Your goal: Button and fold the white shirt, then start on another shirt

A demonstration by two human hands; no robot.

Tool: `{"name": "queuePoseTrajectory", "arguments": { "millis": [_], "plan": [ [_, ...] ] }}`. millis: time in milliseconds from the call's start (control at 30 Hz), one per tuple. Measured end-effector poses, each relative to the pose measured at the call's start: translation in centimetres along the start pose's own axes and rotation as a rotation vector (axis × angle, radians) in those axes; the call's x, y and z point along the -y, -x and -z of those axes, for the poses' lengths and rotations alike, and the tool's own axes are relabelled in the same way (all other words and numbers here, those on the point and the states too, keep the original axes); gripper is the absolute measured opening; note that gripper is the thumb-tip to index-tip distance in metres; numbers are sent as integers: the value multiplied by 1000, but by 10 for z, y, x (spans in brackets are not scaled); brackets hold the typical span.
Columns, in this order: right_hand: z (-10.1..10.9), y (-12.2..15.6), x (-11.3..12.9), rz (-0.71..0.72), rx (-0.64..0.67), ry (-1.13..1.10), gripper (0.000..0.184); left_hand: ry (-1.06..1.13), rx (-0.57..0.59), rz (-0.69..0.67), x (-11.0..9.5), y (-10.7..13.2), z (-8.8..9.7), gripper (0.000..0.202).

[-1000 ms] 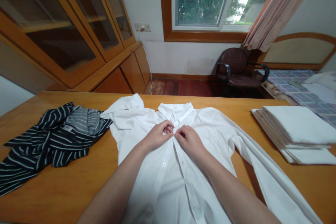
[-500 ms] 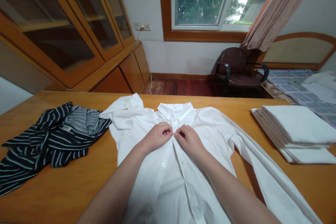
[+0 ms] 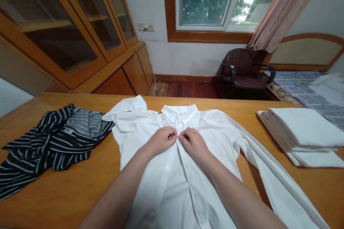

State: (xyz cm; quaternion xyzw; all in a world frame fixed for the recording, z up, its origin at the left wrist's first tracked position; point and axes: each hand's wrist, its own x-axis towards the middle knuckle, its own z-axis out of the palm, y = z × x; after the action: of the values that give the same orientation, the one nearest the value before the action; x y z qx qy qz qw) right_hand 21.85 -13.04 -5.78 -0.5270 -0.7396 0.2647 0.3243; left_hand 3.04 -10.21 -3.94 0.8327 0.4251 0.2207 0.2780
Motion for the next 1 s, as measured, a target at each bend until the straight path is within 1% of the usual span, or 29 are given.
{"name": "queuePoseTrajectory", "arguments": {
  "millis": [200, 433, 733, 1000],
  "plan": [
    [1, 0, 2, -4, 0, -10, 10, 6, -5, -6, 3, 0, -2, 15],
    [-1, -1, 0, -14, -13, -11, 9, 19, 16, -1, 5, 1, -1, 16],
    [2, -2, 1, -41, -4, -56, 13, 9, 60, -65, 6, 2, 2, 21],
    [2, -3, 0, -71, 7, -111, 13, -45, 78, -86, 7, 1, 1, 24]
  ]
}}
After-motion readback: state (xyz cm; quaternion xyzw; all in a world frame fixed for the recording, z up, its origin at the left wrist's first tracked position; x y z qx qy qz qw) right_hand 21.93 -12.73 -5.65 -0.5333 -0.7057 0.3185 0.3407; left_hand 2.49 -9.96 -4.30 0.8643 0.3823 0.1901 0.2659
